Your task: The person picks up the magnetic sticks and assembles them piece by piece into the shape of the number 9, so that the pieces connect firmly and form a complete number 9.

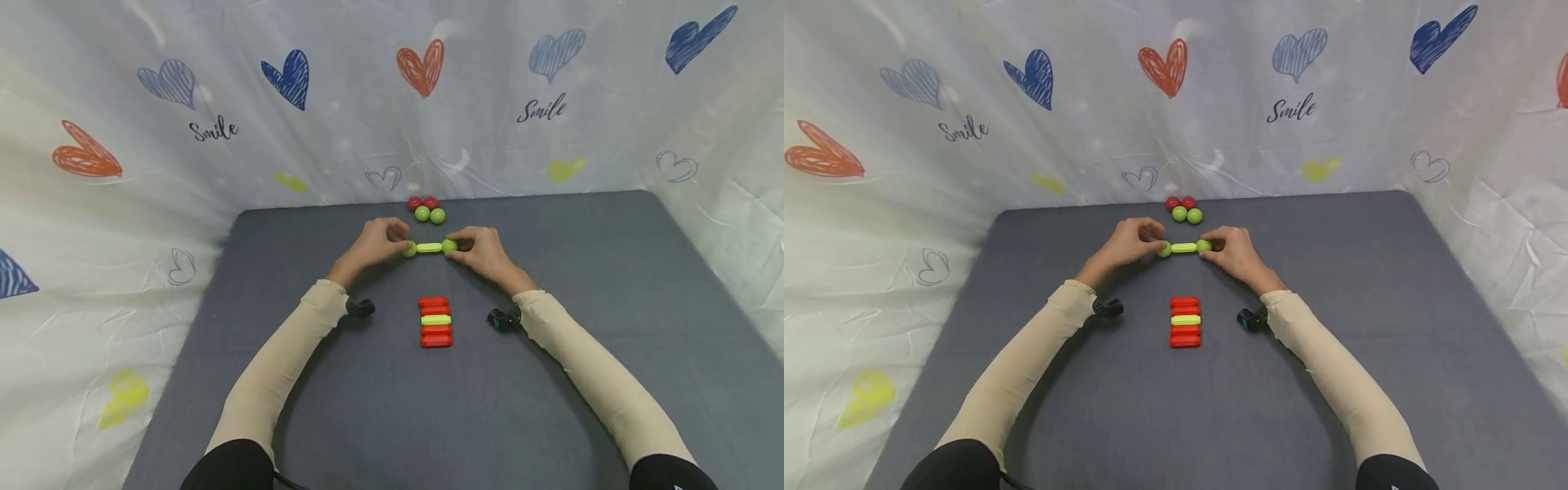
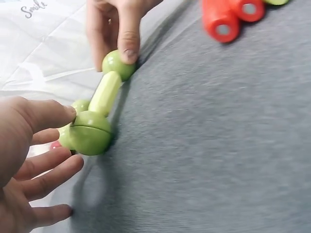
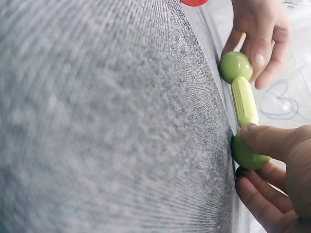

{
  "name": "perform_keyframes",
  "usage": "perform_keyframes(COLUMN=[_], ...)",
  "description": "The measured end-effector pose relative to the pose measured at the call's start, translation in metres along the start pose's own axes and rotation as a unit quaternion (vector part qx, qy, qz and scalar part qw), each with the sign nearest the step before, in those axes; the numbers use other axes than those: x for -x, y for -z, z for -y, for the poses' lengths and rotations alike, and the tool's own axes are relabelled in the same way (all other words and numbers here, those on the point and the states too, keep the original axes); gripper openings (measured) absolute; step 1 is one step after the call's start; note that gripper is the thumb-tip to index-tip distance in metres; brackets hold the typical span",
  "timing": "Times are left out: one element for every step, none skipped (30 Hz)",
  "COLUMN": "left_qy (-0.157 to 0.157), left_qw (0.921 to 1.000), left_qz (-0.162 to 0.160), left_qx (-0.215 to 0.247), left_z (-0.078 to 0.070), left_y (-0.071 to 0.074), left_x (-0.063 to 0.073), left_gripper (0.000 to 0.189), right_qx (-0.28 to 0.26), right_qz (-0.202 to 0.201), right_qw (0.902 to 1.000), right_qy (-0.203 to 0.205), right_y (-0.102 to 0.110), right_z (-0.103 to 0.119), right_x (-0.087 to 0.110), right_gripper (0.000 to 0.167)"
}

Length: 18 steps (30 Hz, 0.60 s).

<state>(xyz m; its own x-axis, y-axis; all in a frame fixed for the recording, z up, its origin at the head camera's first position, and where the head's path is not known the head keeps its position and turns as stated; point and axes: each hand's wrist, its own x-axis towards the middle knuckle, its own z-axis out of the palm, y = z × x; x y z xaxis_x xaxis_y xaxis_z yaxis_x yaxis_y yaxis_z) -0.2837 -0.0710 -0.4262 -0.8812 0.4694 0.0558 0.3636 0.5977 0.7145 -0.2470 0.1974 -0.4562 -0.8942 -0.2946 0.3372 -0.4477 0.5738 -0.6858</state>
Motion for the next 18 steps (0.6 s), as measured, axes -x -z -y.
perform_keyframes(left_qy=[0.0,0.001,0.001,0.0,-0.002,-0.005,-0.01,-0.015,-0.022,-0.028,-0.036,-0.046,-0.057,-0.071,-0.085,-0.101,-0.117,-0.13], left_qw=[1.0,1.0,1.0,1.0,0.9998,0.9996,0.9992,0.9986,0.9976,0.9965,0.9953,0.9938,0.9921,0.9902,0.988,0.9853,0.982,0.9786], left_qz=[0.0,0.0,0.0,-0.001,-0.001,-0.001,-0.003,-0.004,-0.006,-0.01,-0.012,-0.014,-0.013,-0.008,0.0,0.012,0.028,0.047], left_qx=[-0.001,-0.002,-0.004,-0.009,-0.017,-0.027,-0.038,-0.051,-0.065,-0.078,-0.089,-0.1,-0.111,-0.121,-0.129,-0.138,-0.146,-0.152], left_z=[-0.001,-0.002,-0.003,-0.004,-0.005,-0.006,-0.008,-0.009,-0.011,-0.014,-0.017,-0.02,-0.023,-0.026,-0.03,-0.034,-0.038,-0.042], left_y=[0.001,0.002,0.003,0.004,0.004,0.004,0.004,0.003,0.003,0.002,0.002,0.001,0.0,-0.002,-0.004,-0.006,-0.009,-0.011], left_x=[-0.002,-0.003,-0.003,-0.003,-0.002,-0.001,0.0,0.002,0.004,0.006,0.009,0.011,0.015,0.018,0.022,0.026,0.03,0.033], left_gripper=[0.034,0.034,0.034,0.035,0.035,0.036,0.036,0.037,0.037,0.037,0.036,0.034,0.033,0.031,0.029,0.027,0.025,0.023], right_qx=[0.0,0.0,-0.001,-0.002,-0.003,-0.003,-0.001,-0.001,0.0,0.0,0.001,0.001,0.001,0.0,0.0,0.001,0.001,0.002], right_qz=[0.0,0.0,0.0,0.001,0.001,0.0,-0.002,-0.003,-0.004,-0.005,-0.005,-0.005,-0.003,-0.002,-0.001,-0.001,-0.003,-0.005], right_qw=[1.0,1.0,1.0,1.0,1.0,1.0,1.0,1.0,1.0,1.0,1.0,1.0,1.0,1.0,1.0,1.0,1.0,1.0], right_qy=[0.0,0.0,0.0,0.001,0.001,0.002,0.001,0.0,-0.001,-0.003,-0.004,-0.005,-0.006,-0.006,-0.005,-0.004,-0.002,0.0], right_y=[0.0,0.0,0.001,0.0,0.0,0.0,0.0,0.0,0.0,0.0,0.0,0.001,0.001,0.001,0.001,0.001,0.001,0.001], right_z=[0.0,0.0,0.001,0.001,0.001,0.002,0.002,0.002,0.001,0.001,0.001,0.001,0.001,0.001,0.0,0.0,0.0,-0.001], right_x=[0.0,0.0,0.001,0.001,0.001,0.001,0.001,0.001,0.001,0.001,0.001,0.001,0.001,0.001,0.001,0.001,0.001,0.001], right_gripper=[0.032,0.032,0.032,0.032,0.032,0.032,0.032,0.032,0.032,0.032,0.032,0.033,0.033,0.033,0.033,0.033,0.033,0.033])
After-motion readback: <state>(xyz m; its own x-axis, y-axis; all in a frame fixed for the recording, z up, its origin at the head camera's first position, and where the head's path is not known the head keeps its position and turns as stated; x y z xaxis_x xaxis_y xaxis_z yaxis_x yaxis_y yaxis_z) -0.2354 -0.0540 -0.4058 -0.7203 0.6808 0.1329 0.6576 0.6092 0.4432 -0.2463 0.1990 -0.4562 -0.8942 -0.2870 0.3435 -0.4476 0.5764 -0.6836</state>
